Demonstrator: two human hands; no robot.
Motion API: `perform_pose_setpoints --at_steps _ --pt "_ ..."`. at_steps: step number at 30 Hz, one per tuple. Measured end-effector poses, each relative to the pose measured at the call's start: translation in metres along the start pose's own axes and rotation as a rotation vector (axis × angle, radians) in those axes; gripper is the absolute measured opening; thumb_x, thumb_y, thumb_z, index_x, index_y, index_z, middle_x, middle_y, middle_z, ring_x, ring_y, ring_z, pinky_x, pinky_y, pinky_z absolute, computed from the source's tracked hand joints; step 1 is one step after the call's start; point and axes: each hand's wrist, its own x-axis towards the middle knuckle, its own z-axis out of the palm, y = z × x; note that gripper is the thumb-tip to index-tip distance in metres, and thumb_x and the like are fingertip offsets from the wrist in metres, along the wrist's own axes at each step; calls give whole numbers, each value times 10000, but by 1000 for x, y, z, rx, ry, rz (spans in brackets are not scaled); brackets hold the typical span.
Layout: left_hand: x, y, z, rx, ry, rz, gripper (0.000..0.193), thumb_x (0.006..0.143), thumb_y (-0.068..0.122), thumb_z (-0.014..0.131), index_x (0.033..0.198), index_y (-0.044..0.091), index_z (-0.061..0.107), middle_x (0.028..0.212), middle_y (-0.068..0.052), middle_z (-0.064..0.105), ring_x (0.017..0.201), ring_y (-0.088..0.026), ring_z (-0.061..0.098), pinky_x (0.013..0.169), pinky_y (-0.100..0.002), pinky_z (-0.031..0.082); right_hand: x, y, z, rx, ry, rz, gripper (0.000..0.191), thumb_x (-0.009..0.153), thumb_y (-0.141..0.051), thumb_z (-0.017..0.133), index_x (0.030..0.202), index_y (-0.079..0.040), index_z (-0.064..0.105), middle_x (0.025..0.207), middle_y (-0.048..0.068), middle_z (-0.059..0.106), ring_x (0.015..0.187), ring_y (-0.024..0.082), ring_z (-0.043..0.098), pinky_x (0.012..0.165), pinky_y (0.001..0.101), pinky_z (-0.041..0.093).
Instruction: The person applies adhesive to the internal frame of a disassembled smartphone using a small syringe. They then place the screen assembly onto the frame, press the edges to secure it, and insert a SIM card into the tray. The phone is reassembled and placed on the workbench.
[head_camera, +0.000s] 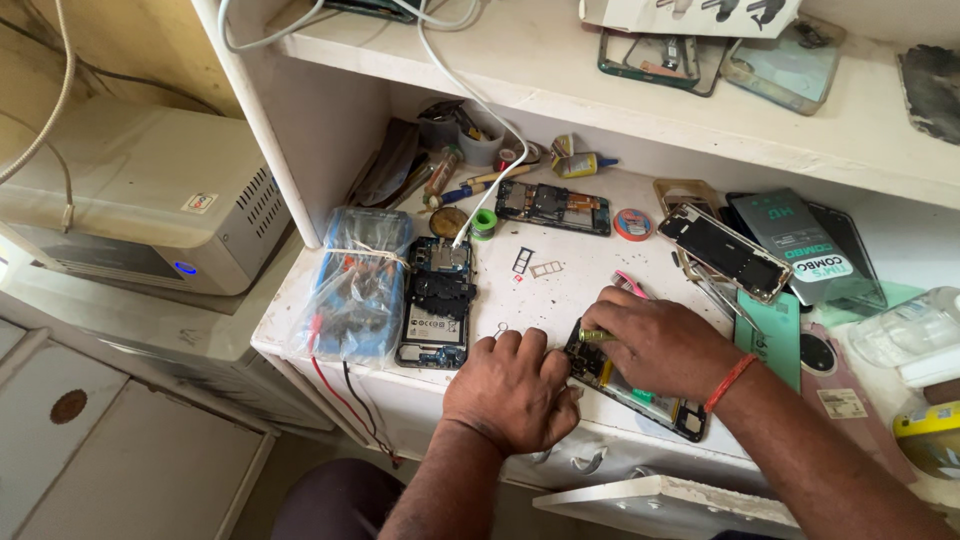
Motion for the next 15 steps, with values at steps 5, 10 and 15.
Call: perform_pose_setpoints --at_steps 5,10,15 --pt "0 0 0 2 -11 0 354 873 453 607 897 100 624 929 -123 601 811 -314 632 689 -478 510 -1 6 2 98 69 6 189 897 -227 659 1032 -100 695 1005 67 678 927 315 692 807 430 553" --pt "-1 -1 1 -22 28 6 335 858 441 620 898 109 627 934 -121 603 821 -320 630 695 -485 509 -1 9 7 145 133 -3 186 884 -219 682 1000 -81 729 954 82 701 906 301 694 811 417 550" --pt "0 -1 3 -16 26 8 345 857 448 627 898 106 627 922 -128 597 815 -327 626 691 -493 507 2 9 7 181 170 -9 201 865 -230 715 957 -52 725 867 112 698 838 310 690 775 412 555"
